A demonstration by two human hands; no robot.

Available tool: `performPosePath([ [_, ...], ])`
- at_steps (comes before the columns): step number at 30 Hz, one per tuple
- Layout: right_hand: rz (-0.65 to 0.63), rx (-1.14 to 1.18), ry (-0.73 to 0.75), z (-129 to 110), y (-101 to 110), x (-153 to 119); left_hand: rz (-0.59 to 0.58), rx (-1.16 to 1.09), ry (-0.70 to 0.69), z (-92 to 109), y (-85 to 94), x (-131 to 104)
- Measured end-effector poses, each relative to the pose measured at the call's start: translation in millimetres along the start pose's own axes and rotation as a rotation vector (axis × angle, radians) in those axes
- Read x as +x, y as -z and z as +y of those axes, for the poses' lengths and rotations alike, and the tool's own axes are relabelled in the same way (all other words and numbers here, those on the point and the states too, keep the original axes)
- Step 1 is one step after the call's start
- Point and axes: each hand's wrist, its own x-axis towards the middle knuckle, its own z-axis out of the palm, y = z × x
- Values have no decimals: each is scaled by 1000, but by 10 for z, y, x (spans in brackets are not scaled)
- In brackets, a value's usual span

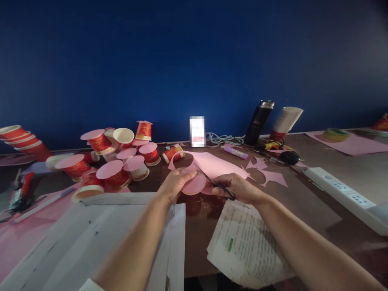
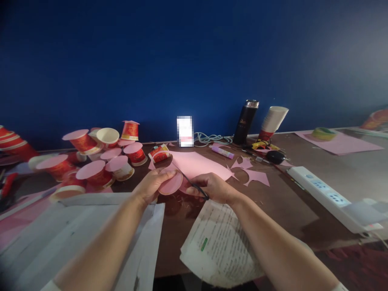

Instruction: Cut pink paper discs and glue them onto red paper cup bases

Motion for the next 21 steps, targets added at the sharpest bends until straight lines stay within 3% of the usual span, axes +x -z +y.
performPosePath([
  [21, 27, -63, -46, 10, 48, -30, -34, 7, 39, 15, 20, -9],
])
